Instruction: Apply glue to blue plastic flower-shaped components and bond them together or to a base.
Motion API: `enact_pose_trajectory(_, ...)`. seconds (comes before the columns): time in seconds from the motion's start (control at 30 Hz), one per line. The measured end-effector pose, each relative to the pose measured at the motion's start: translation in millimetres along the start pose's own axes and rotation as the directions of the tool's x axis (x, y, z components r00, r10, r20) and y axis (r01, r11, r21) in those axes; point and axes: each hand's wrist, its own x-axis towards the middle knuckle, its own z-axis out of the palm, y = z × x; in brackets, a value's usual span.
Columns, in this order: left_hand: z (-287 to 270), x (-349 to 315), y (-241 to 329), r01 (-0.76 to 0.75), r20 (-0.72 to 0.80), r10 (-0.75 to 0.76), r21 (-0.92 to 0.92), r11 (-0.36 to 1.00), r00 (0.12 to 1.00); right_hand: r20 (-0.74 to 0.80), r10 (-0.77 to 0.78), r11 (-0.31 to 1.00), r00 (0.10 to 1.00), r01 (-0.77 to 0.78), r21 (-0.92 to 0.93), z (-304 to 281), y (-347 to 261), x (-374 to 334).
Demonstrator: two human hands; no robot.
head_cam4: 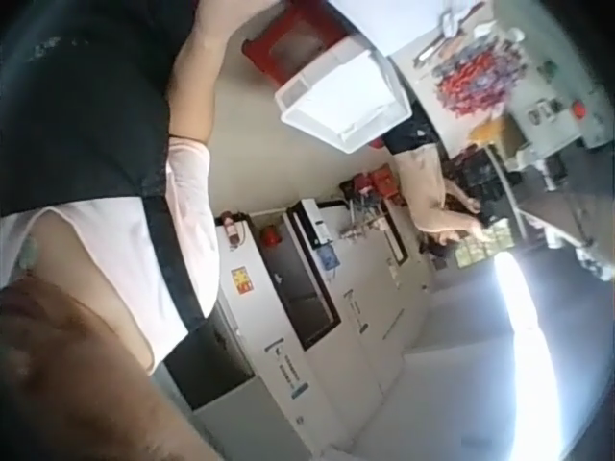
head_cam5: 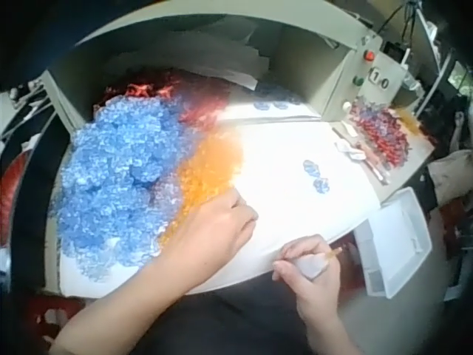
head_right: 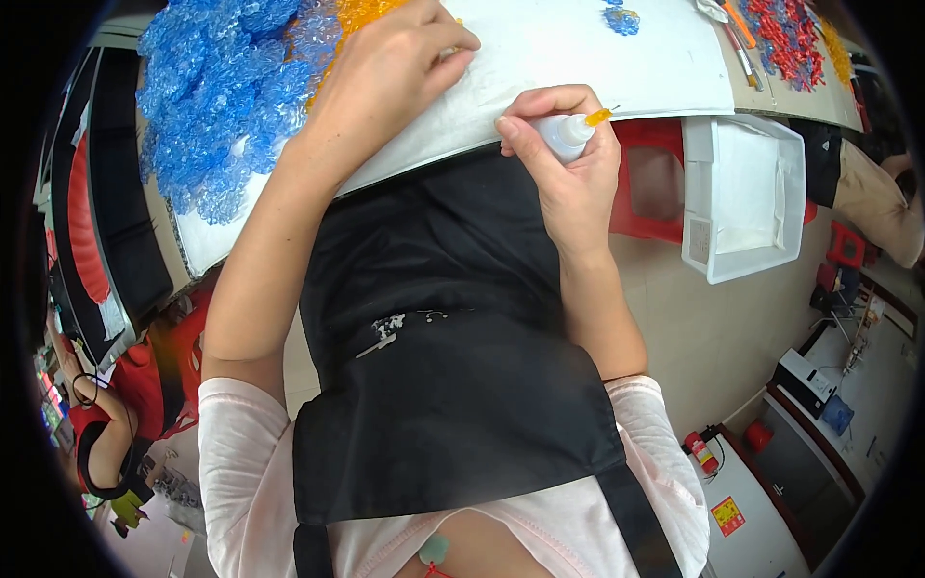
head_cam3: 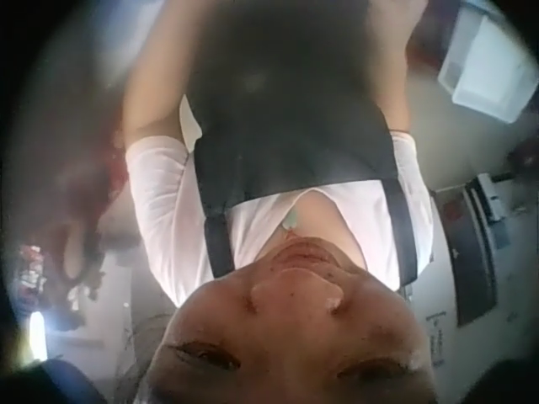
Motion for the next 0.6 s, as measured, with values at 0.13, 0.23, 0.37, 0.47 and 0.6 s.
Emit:
enact_pose_trajectory(0.13,-31.1,-16.7,17.0,0.359,0.094,-0.352,-0.397,0.845,0.931,-0.071,0.028,0.995,0.997,-0.034,-0.091,20.2,-9.2,-0.2)
enact_pose_trajectory(0.23,-40.5,-42.4,30.9,0.220,-0.075,-0.285,-0.461,0.860,0.956,0.050,0.079,0.994,0.996,-0.075,-0.074,28.2,-15.5,-5.1)
enact_pose_trajectory(0.37,-44.3,-86.4,47.8,0.300,-0.175,-0.454,-0.539,0.787,0.874,0.243,0.152,0.981,0.958,-0.118,-0.151,40.0,-17.1,-12.1)
enact_pose_trajectory(0.47,-41.3,-103.9,49.9,0.328,-0.230,-0.514,-0.544,0.772,0.827,0.323,0.285,0.954,0.903,-0.234,-0.188,47.4,-17.0,-13.7)
enact_pose_trajectory(0.6,-42.1,-117.4,46.1,0.326,-0.236,-0.492,-0.508,0.797,0.838,0.405,0.233,0.952,0.884,-0.121,-0.282,53.9,-18.9,-5.6)
